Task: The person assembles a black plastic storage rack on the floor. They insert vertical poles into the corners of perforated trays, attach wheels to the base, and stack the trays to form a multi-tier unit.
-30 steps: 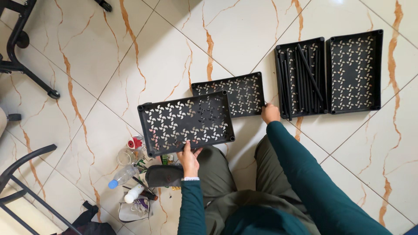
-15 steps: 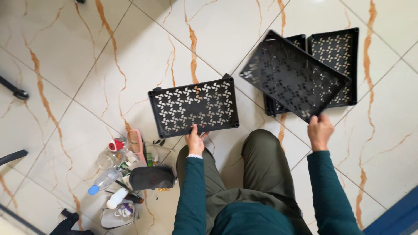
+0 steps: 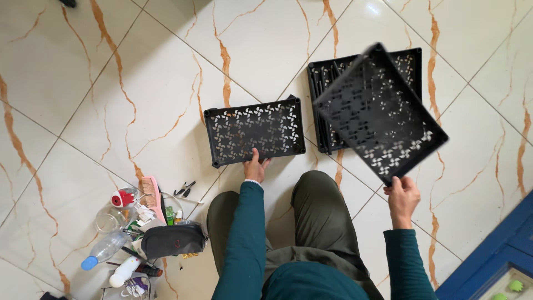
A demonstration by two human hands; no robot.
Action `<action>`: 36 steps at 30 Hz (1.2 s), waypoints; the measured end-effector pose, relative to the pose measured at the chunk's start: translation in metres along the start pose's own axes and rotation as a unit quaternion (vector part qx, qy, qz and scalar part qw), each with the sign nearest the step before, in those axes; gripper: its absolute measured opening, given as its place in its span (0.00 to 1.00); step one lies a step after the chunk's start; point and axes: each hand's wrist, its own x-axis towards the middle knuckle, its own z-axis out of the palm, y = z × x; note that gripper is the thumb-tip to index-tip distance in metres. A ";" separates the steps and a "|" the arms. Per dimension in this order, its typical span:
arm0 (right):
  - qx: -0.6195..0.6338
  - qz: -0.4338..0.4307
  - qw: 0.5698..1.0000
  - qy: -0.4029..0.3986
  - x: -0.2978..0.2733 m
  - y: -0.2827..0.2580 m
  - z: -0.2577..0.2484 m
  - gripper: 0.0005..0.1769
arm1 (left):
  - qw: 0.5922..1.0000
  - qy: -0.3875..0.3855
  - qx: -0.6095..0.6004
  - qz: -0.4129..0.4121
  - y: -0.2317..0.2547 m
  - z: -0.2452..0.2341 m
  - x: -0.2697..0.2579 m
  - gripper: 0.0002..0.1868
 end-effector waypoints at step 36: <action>0.253 -0.051 0.943 -0.208 0.072 -0.032 0.239 0.12 | 0.975 0.021 0.059 0.214 0.075 -0.048 -0.172 0.38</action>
